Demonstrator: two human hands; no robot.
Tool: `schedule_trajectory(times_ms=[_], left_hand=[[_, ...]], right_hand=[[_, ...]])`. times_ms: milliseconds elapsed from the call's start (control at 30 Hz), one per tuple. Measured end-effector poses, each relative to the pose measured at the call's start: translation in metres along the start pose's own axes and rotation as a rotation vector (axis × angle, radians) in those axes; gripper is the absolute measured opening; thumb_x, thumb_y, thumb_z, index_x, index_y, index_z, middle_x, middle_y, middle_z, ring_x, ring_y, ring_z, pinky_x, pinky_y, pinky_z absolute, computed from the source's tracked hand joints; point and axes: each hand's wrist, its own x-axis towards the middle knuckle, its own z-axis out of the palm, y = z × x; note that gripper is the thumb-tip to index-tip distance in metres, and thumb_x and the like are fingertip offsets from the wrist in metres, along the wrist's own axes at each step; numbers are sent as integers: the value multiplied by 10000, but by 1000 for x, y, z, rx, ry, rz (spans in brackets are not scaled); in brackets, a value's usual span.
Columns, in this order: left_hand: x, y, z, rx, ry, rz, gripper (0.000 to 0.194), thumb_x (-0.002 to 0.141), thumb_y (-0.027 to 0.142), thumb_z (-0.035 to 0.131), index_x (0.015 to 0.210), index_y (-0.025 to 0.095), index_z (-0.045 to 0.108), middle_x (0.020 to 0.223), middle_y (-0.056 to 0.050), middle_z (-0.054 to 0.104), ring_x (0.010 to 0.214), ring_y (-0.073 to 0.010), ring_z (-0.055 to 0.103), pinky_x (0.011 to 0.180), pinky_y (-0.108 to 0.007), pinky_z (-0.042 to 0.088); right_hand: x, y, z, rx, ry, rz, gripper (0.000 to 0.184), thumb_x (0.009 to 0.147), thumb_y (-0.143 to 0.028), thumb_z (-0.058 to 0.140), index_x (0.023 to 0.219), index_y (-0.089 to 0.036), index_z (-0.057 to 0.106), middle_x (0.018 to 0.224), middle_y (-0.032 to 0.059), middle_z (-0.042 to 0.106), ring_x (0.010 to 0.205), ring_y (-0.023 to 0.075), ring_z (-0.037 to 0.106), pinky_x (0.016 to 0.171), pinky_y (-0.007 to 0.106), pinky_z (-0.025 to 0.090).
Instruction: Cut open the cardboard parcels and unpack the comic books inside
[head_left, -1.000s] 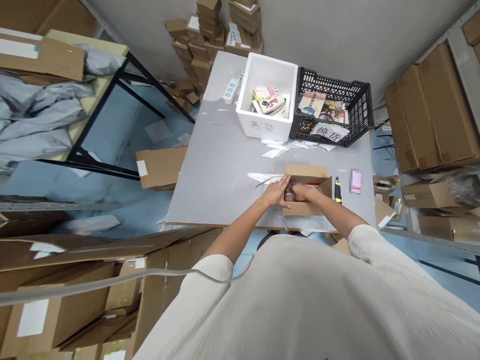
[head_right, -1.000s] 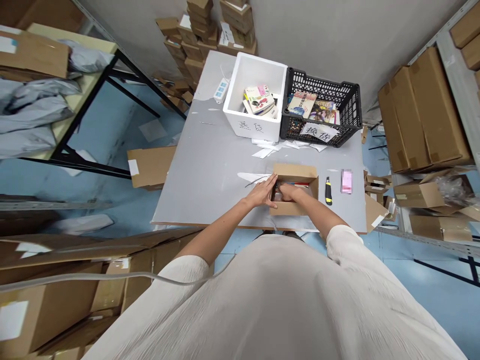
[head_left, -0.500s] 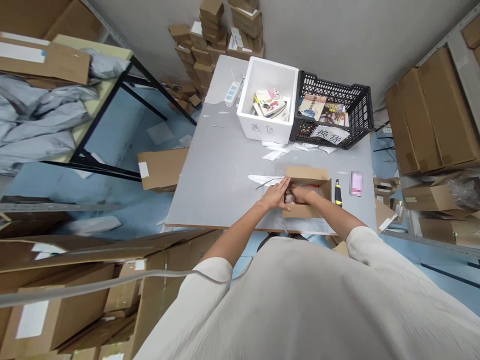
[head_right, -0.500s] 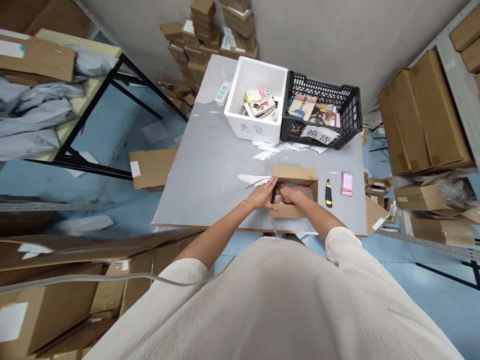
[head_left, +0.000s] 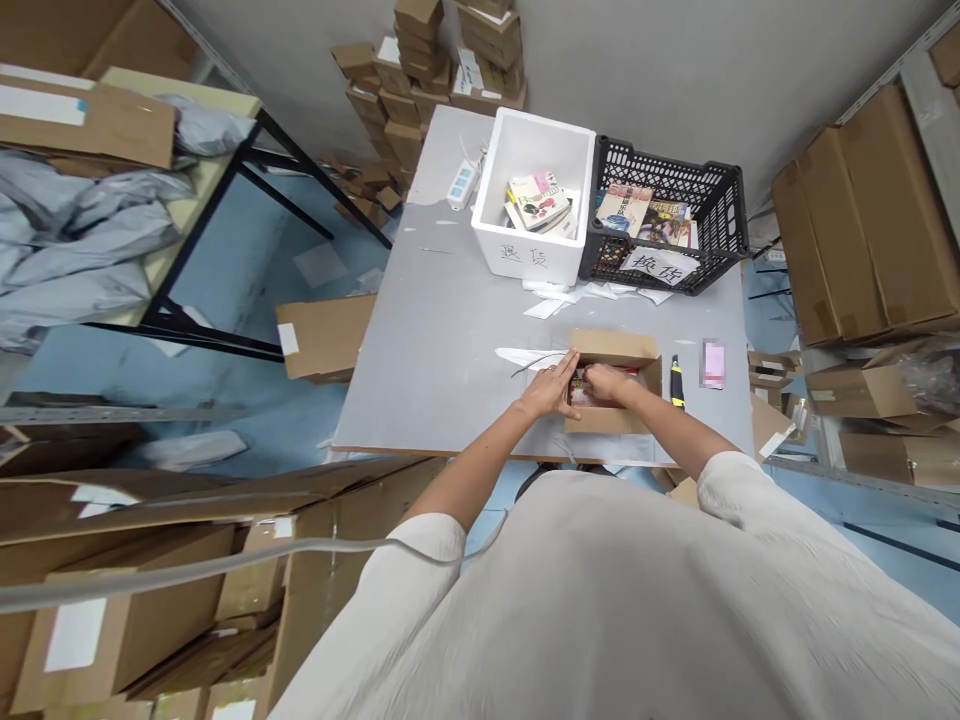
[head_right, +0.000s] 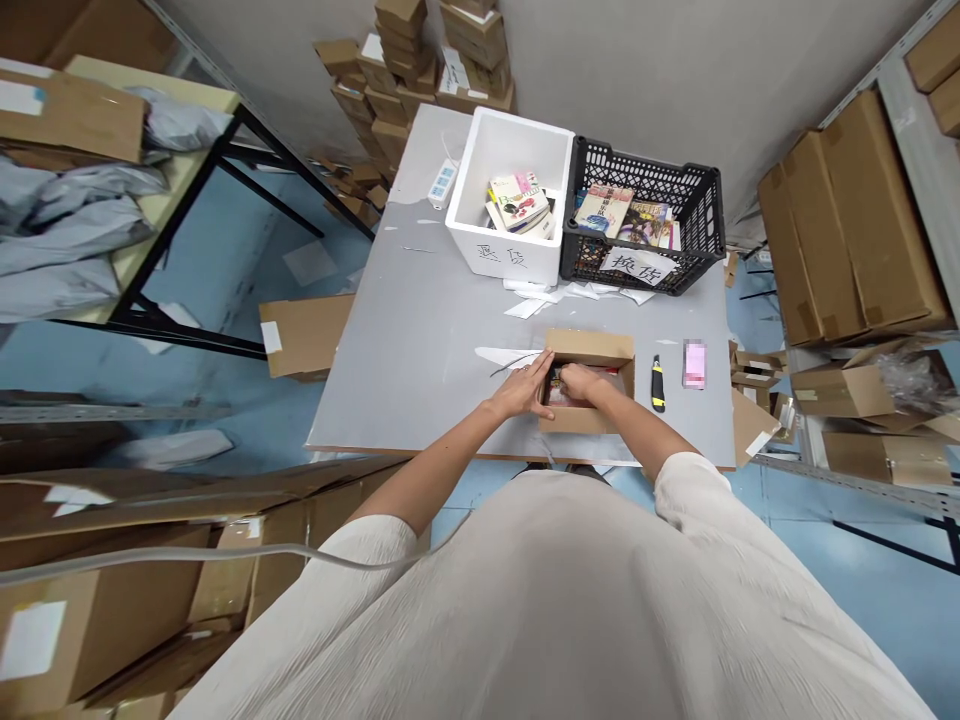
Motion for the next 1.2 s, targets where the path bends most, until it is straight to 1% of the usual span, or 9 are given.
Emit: schedule_trajectory(times_ms=[100, 200, 300, 400, 500, 600, 833, 1033, 1200], left_hand=[[0, 0, 1, -3, 8, 2, 1672, 732, 735, 977, 1867, 223, -139, 1933, -256, -64, 1740, -484, 335, 1285, -548, 431], [1, -1, 3, -8, 23, 8, 1678, 717, 753, 974, 1871, 222, -122, 1935, -257, -54, 1719, -502, 369, 1266, -552, 450], [3, -4, 5, -12, 31, 9, 1685, 697, 757, 982, 1875, 226, -100, 1937, -255, -43, 1697, -507, 406, 1266, -554, 452], [4, -5, 5, -19, 33, 12, 1686, 690, 767, 980, 1877, 227, -89, 1939, -254, -34, 1695, -505, 411, 1272, -555, 447], [3, -6, 4, -23, 26, 15, 1680, 697, 785, 967, 1877, 224, -89, 1938, -260, -30, 1693, -506, 412, 1268, -558, 449], [1, -5, 2, -29, 19, 13, 1664, 709, 792, 954, 1878, 237, -92, 1940, -254, -29, 1689, -504, 422, 1263, -553, 452], [2, -4, 1, -16, 12, -23, 1670, 702, 789, 961, 1879, 224, -80, 1938, -259, -27, 1683, -519, 424, 1280, -568, 439], [5, -5, 1, 10, 10, -25, 1688, 675, 765, 987, 1880, 217, -60, 1936, -275, -8, 1653, -527, 467, 1260, -559, 458], [5, -7, -2, 0, 7, -33, 1695, 671, 777, 979, 1877, 223, -76, 1935, -282, 11, 1675, -510, 446, 1266, -534, 452]], right_hand=[[-10, 0, -5, -47, 33, 19, 222, 1076, -184, 634, 1199, -110, 803, 1317, 245, 819, 1180, 350, 794, 993, 365, 567], [-23, 1, -8, -23, 92, 63, 287, 1090, -127, 552, 1321, -128, 723, 1331, 218, 815, 1166, 324, 783, 969, 354, 549], [-35, 1, -10, 11, 117, 112, 335, 1101, -141, 561, 1429, -140, 629, 1349, 213, 805, 1166, 316, 772, 963, 344, 532], [-41, -1, -11, 9, 96, 140, 350, 1122, -176, 563, 1469, -147, 604, 1388, 222, 788, 1199, 319, 765, 986, 350, 528], [-40, -8, -14, -33, 53, 151, 367, 1132, -191, 542, 1482, -150, 643, 1406, 219, 784, 1228, 326, 763, 1006, 365, 539], [-37, -14, -19, -110, 18, 134, 362, 1133, -179, 506, 1389, -126, 756, 1364, 232, 797, 1244, 337, 761, 1038, 379, 541], [-50, -10, -35, -223, 72, 75, 379, 1112, -118, 496, 1313, -89, 815, 1271, 234, 805, 1258, 334, 730, 1098, 385, 485], [-84, 10, -49, -122, 234, 57, 360, 1121, -151, 493, 1305, -128, 802, 1256, 215, 804, 1217, 336, 701, 1080, 390, 447], [-113, 40, -62, 108, 494, 36, 342, 1095, -214, 553, 1325, -145, 796, 1233, 189, 810, 1166, 337, 697, 1080, 406, 490]])
